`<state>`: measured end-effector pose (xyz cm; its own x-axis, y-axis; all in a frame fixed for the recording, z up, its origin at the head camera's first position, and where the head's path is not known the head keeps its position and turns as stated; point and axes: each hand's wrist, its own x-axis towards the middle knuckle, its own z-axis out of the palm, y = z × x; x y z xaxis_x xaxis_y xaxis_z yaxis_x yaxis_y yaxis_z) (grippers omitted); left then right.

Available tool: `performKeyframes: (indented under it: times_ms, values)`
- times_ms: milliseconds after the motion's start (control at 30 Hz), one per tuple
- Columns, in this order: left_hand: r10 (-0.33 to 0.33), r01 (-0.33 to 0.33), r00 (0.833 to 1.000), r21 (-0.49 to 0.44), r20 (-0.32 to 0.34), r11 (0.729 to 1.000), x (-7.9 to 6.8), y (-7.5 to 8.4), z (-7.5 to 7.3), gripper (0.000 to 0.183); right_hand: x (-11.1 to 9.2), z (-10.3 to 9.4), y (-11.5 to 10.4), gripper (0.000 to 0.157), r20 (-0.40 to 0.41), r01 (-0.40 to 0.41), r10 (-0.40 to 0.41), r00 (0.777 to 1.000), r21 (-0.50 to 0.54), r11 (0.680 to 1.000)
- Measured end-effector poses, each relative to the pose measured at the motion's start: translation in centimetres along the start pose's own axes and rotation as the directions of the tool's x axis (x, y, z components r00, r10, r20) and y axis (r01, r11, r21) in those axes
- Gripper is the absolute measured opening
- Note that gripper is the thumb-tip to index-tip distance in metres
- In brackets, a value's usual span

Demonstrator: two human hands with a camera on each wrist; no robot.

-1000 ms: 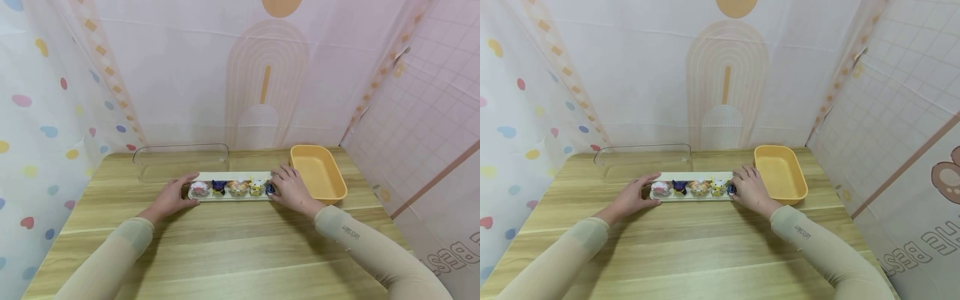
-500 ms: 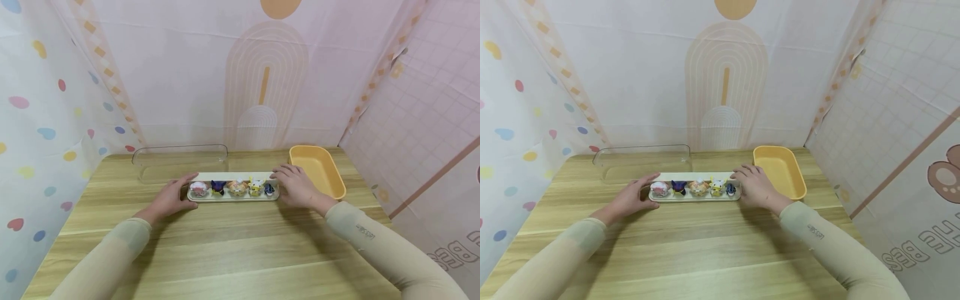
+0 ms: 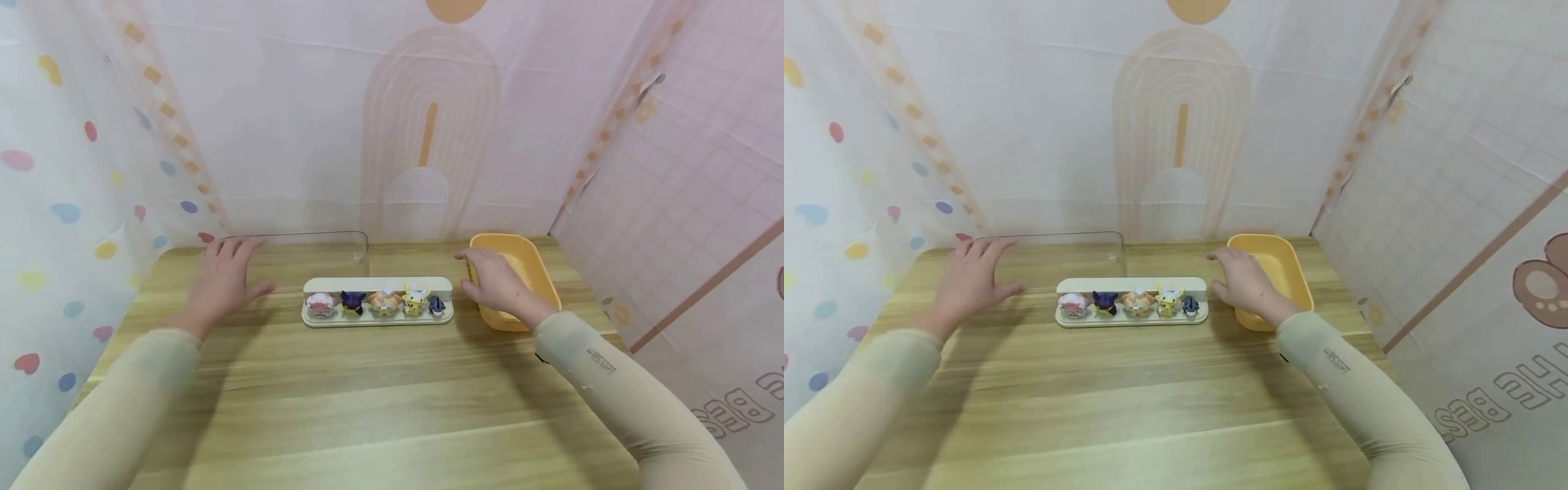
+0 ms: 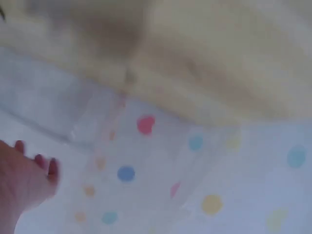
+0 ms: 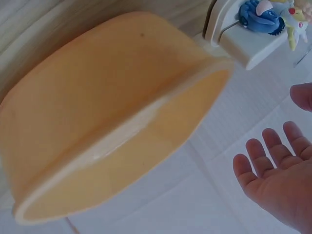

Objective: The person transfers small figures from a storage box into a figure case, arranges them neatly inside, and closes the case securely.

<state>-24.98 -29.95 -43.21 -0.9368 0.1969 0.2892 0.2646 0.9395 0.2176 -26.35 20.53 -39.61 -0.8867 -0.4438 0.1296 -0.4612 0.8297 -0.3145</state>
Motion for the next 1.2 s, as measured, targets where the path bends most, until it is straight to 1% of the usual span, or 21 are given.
performKeyframes:
  times_ms: [33, 100, 167, 200, 267, 300, 367, 467, 567, 633, 667, 733, 800, 867, 900, 933, 967, 1033, 1100, 1200]
  values:
    - [-0.013, 0.012, 0.998, 0.022, 0.054, 1.000, 1.0, -0.3, -0.5, 0.097, 0.1, 0.1, 0.0, 0.054, -0.001, -0.007, 0.007, 1.000, 0.014, 1.000]
    - [-0.044, 0.037, 0.986, 0.047, 0.164, 0.998, 2.7, -0.8, -1.0, 0.114, 0.3, 0.3, 0.0, 0.055, 0.001, -0.018, 0.018, 1.000, 0.038, 0.999]
    - [-0.084, 0.072, 0.958, 0.055, 0.275, 0.996, 4.0, -0.9, -1.4, 0.126, 0.5, 0.5, -0.2, 0.056, 0.011, -0.019, 0.019, 1.000, 0.049, 0.999]
    - [-0.100, 0.084, 0.946, 0.065, 0.309, 0.994, 4.4, -0.9, -1.5, 0.129, 0.7, 0.6, -0.3, 0.056, 0.015, -0.013, 0.012, 1.000, 0.051, 0.999]
    - [-0.132, 0.108, 0.928, 0.088, 0.348, 0.990, 4.8, -1.0, -1.8, 0.130, 0.9, 0.8, -0.7, 0.056, 0.028, -0.004, 0.002, 1.000, 0.055, 0.998]
    - [-0.142, 0.114, 0.924, 0.099, 0.355, 0.989, 5.0, -1.1, -2.0, 0.128, 0.9, 0.9, -0.8, 0.056, 0.031, 0.000, -0.002, 1.000, 0.058, 0.998]
    - [-0.152, 0.119, 0.922, 0.112, 0.355, 0.987, 5.1, -1.5, -2.3, 0.119, 1.1, 0.8, -1.0, 0.056, 0.027, 0.006, -0.007, 1.000, 0.065, 0.998]
    - [-0.139, 0.119, 0.928, 0.078, 0.345, 0.990, 5.0, -2.3, -2.5, 0.106, 1.3, 0.5, -0.9, 0.056, 0.024, 0.003, -0.005, 1.000, 0.085, 0.996]
    - [-0.115, 0.112, 0.943, 0.026, 0.312, 0.993, 4.7, -2.8, -3.0, 0.099, 1.5, -0.1, -0.8, 0.059, 0.025, -0.005, 0.002, 1.000, 0.106, 0.994]
    - [-0.088, 0.093, 0.959, -0.006, 0.269, 0.996, 4.7, -2.4, -3.9, 0.098, 1.8, -0.9, -1.1, 0.064, 0.022, -0.014, 0.011, 1.000, 0.120, 0.993]
    - [-0.070, 0.078, 0.967, -0.022, 0.244, 0.997, 4.8, -1.8, -4.5, 0.098, 1.9, -1.3, -1.3, 0.070, 0.017, -0.012, 0.010, 1.000, 0.130, 0.991]
    - [-0.027, 0.036, 0.977, -0.038, 0.209, 0.999, 5.6, 0.5, -6.1, 0.099, 2.5, -2.6, -2.5, 0.085, -0.015, 0.009, -0.007, 1.000, 0.152, 0.988]
    - [0.026, -0.018, 0.982, -0.045, 0.186, 0.999, 6.7, 3.7, -7.6, 0.100, 3.3, -4.0, -4.0, 0.101, -0.053, 0.045, -0.037, 0.998, 0.159, 0.986]
    - [0.077, -0.069, 0.977, -0.047, 0.199, 0.997, 7.7, 7.2, -8.8, 0.100, 4.1, -5.2, -5.4, 0.112, -0.068, 0.094, -0.085, 0.994, 0.142, 0.985]
    - [0.100, -0.092, 0.972, -0.047, 0.212, 0.995, 8.0, 8.9, -9.1, 0.099, 4.4, -5.6, -6.0, 0.114, -0.061, 0.108, -0.101, 0.993, 0.121, 0.987]
    - [0.120, -0.112, 0.967, -0.051, 0.224, 0.992, 8.3, 10.2, -9.3, 0.098, 4.7, -6.0, -6.4, 0.114, -0.040, 0.119, -0.115, 0.993, 0.098, 0.988]
    - [0.134, -0.125, 0.962, -0.055, 0.239, 0.991, 8.4, 11.3, -9.5, 0.098, 4.9, -6.2, -6.6, 0.113, -0.013, 0.125, -0.124, 0.992, 0.077, 0.989]
    - [0.156, -0.141, 0.948, -0.075, 0.278, 0.987, 8.5, 12.9, -9.5, 0.096, 5.1, -6.4, -6.5, 0.107, 0.054, 0.127, -0.130, 0.990, 0.061, 0.990]
    - [0.187, -0.166, 0.929, -0.092, 0.320, 0.982, 8.5, 13.7, -9.3, 0.093, 4.9, -6.2, -5.8, 0.102, 0.124, 0.107, -0.115, 0.986, 0.072, 0.992]
    - [0.217, -0.177, 0.890, -0.134, 0.400, 0.975, 8.2, 13.9, -8.6, 0.091, 4.3, -5.5, -4.5, 0.099, 0.189, 0.083, -0.106, 0.976, 0.126, 0.989]
